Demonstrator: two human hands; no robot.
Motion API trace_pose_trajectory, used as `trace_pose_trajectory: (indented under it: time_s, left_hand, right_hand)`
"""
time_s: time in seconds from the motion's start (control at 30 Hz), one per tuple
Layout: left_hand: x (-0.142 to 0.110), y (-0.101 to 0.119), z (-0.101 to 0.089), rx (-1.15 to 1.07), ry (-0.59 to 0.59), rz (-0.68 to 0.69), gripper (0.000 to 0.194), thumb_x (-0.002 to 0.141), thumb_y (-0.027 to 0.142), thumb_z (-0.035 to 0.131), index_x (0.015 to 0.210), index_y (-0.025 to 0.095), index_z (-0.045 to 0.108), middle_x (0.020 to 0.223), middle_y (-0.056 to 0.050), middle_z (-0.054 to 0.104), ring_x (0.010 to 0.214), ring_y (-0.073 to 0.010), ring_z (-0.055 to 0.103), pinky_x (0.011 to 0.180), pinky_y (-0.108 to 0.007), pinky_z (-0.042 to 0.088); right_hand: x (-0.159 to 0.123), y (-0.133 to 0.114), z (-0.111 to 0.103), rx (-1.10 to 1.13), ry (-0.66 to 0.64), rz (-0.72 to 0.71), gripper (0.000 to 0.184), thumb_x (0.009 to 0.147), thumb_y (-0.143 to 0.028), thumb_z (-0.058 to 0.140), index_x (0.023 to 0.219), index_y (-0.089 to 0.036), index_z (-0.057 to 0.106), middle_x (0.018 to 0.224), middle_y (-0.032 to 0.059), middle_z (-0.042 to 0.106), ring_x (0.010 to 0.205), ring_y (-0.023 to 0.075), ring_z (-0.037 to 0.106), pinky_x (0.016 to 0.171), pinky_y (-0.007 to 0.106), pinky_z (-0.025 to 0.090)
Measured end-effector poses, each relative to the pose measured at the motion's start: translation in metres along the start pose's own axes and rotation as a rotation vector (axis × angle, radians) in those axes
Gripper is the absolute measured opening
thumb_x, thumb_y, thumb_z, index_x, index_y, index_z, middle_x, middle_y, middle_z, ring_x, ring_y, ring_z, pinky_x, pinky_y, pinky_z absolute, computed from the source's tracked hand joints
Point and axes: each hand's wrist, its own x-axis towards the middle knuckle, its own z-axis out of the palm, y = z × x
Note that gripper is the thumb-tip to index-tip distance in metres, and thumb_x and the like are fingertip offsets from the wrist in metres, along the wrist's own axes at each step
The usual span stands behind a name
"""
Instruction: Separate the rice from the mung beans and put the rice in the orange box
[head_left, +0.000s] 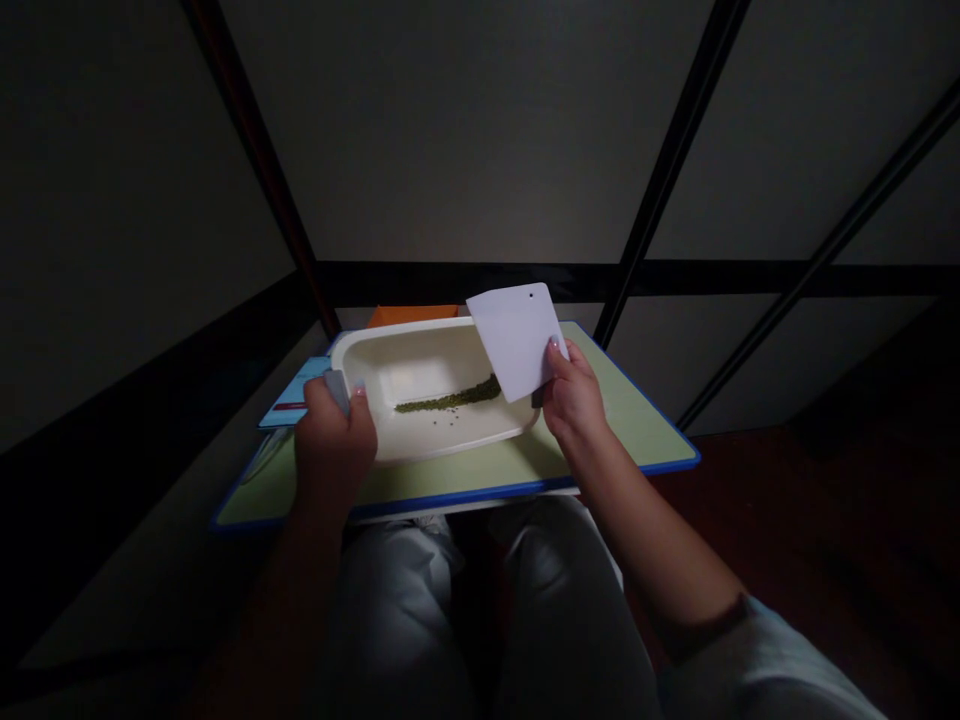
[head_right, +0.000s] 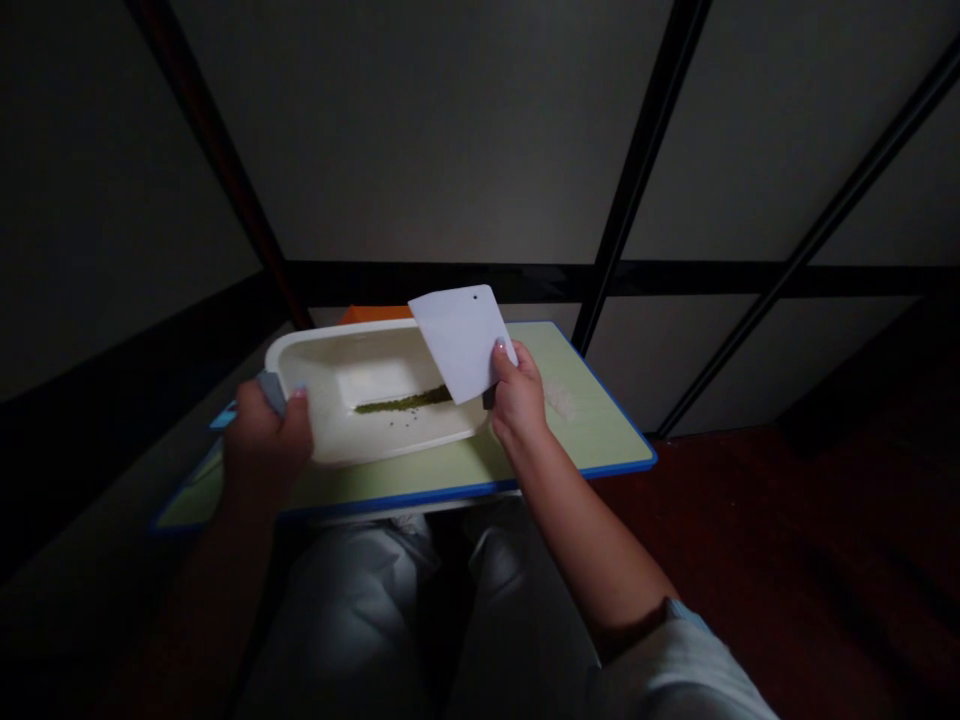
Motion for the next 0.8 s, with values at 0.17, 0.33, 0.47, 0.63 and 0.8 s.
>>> trace_pose_trajectory:
  time_s: [0.17,0.33,0.47,0.63,0.8]
  left_hand:
    - [0.019,-0.005,0.029,-0.129,0.116,0.01,0.033,0.088,0.034,0.055,0.116,0.017,0.049,0.077,0.001,0.048,0.066,-0.0123,0.045,0.073,-0.033,0.046]
    - [0.038,-0.025,0.065,-0.414,0.11,0.11,0.048,0.083,0.024,0.063,0.128,0.017,0.047,0.109,-0.007,0.061,0.097,-0.0183,0.06,0.095,-0.043,0.051]
    - [0.043,-0.039,0.084,-0.6,0.094,0.081,0.037,0.08,0.019,0.067,0.115,0.015,0.057,0.111,-0.007,0.063,0.105,-0.0201,0.061,0.103,-0.048,0.049]
    - [0.046,-0.041,0.093,-0.788,0.086,0.047,0.035,0.079,0.016,0.069,0.113,0.014,0.059,0.108,-0.007,0.065,0.104,-0.0193,0.062,0.104,-0.048,0.05]
    - [0.045,-0.037,0.096,-0.905,0.095,0.068,0.036,0.079,0.022,0.071,0.112,0.014,0.06,0.108,-0.007,0.066,0.102,-0.0195,0.063,0.103,-0.048,0.051]
  right_hand:
    - [0.026,0.005,0.004,0.091,0.052,-0.069,0.014,0.077,-0.032,0.069,0.083,-0.021,0.062,0.076,-0.0033,0.069,0.069,0.0129,0.061,0.064,0.024,0.049]
    - [0.047,0.015,0.008,0.226,0.096,-0.048,0.004,0.082,-0.025,0.061,0.081,-0.021,0.062,0.076,-0.0038,0.07,0.071,0.012,0.064,0.07,0.025,0.052]
    - [0.051,0.03,0.004,0.234,0.11,-0.028,0.005,0.081,-0.025,0.061,0.08,-0.02,0.061,0.071,-0.0045,0.069,0.067,0.0118,0.064,0.068,0.024,0.053]
    - [0.051,0.044,-0.001,0.226,0.101,-0.018,0.008,0.08,-0.028,0.061,0.081,-0.02,0.06,0.072,-0.0033,0.069,0.068,0.0129,0.066,0.069,0.026,0.054]
    - [0.051,0.049,-0.006,0.171,0.065,-0.049,0.013,0.079,-0.033,0.059,0.081,-0.021,0.057,0.072,-0.0026,0.068,0.071,0.014,0.065,0.071,0.028,0.054]
